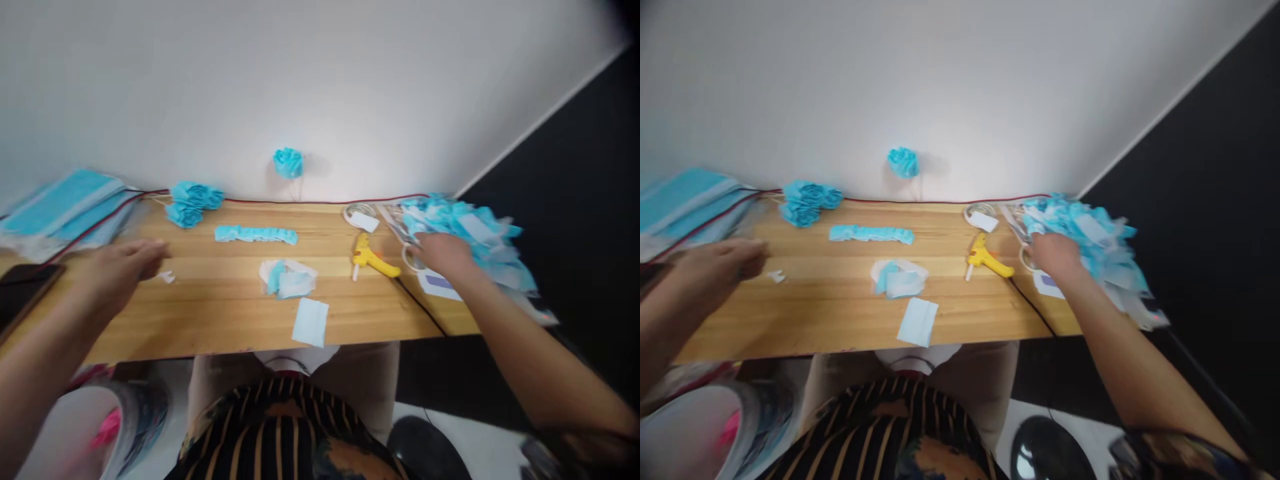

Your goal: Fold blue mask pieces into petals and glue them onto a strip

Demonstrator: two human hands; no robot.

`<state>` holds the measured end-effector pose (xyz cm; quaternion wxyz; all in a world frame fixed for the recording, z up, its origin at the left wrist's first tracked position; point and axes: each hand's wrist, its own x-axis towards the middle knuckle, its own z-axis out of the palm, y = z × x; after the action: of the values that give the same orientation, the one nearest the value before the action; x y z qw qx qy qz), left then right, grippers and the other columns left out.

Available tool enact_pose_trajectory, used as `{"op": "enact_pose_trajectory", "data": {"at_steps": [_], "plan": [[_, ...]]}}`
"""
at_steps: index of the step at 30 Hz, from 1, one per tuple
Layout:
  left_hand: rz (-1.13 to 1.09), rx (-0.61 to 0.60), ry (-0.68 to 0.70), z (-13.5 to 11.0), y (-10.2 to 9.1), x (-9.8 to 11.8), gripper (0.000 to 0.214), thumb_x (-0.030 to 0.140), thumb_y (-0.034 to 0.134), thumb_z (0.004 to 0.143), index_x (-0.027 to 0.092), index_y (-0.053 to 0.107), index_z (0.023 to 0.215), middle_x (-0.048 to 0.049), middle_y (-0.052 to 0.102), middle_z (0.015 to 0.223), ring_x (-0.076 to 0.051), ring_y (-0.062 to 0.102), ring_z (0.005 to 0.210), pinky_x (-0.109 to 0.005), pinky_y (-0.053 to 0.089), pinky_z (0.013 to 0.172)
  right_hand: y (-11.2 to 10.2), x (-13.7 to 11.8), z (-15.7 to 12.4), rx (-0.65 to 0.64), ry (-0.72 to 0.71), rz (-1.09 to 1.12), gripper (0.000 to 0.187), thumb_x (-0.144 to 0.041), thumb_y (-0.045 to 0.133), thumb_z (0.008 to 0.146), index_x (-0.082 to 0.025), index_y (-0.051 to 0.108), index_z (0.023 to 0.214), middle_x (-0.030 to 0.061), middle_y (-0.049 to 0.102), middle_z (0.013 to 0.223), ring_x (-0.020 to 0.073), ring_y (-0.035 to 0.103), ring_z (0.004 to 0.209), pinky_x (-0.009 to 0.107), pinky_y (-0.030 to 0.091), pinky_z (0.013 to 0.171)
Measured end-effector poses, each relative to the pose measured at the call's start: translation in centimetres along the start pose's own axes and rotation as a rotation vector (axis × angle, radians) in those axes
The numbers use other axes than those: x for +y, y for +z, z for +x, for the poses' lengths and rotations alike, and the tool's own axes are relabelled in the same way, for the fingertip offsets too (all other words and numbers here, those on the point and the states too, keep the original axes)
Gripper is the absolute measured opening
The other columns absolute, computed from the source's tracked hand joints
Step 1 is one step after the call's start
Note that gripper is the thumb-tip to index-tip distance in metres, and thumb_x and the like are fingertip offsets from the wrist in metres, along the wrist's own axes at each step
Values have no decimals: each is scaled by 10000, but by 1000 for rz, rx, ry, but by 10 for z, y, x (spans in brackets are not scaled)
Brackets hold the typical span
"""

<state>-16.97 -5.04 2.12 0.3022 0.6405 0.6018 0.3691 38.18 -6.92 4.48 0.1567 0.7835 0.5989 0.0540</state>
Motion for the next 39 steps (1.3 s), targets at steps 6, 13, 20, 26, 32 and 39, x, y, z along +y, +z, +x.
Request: {"op": "enact_pose_trajectory", "data": {"at_steps": [6, 13, 20, 26, 32, 39], "plan": [[-345, -224, -18, 5, 37, 26, 403, 555, 710, 690, 177, 575, 645, 52, 406, 531, -85, 307, 511, -244, 263, 520, -61, -112, -34, 150, -511, 644, 334, -311, 603, 909, -248, 720, 1216, 88, 789, 1034, 211, 725, 784, 337, 508, 718], [-523, -381, 25, 1, 52, 34, 487, 633, 757, 679, 170, 604, 673, 70, 364, 512, -81, 283, 512, -237, 232, 519, -90, -250, -76, -78, -921, 1354, 336, -287, 659, 871, -265, 715, 1201, 35, 776, 1032, 168, 714, 858, 295, 550, 726], [-649, -431, 111, 1, 59, 36, 550, 693, 751, 689, 173, 573, 663, 5, 617, 629, -146, 558, 670, -258, 410, 650, -81, -282, -79, -240, -800, 1796, 161, -385, 761, 800, -245, 760, 880, -5, 721, 804, 105, 589, 640, 257, 469, 595], [-557, -244, 249, -3, 60, 51, 543, 664, 730, 746, 164, 568, 612, 15, 592, 590, -119, 513, 613, -250, 407, 642, -86, -288, -91, -321, -670, 2010, 190, -406, 748, 786, -231, 694, 732, -23, 639, 731, 92, 478, 583, 246, 421, 527], [-329, -128, 324, 0, 68, 51, 503, 619, 682, 818, 157, 616, 632, 7, 598, 595, -115, 490, 585, -239, 362, 577, -79, -283, -86, -93, -638, 1817, 268, -443, 617, 886, -216, 592, 748, -31, 591, 713, 90, 498, 554, 242, 419, 522], [-148, -89, 432, 2, 69, 54, 448, 588, 711, 816, 158, 689, 692, -14, 645, 638, -110, 470, 572, -241, 337, 553, -59, -270, -59, -58, -632, 1747, 370, -505, 519, 953, -221, 489, 718, -60, 518, 629, 82, 487, 501, 241, 396, 521]]}}
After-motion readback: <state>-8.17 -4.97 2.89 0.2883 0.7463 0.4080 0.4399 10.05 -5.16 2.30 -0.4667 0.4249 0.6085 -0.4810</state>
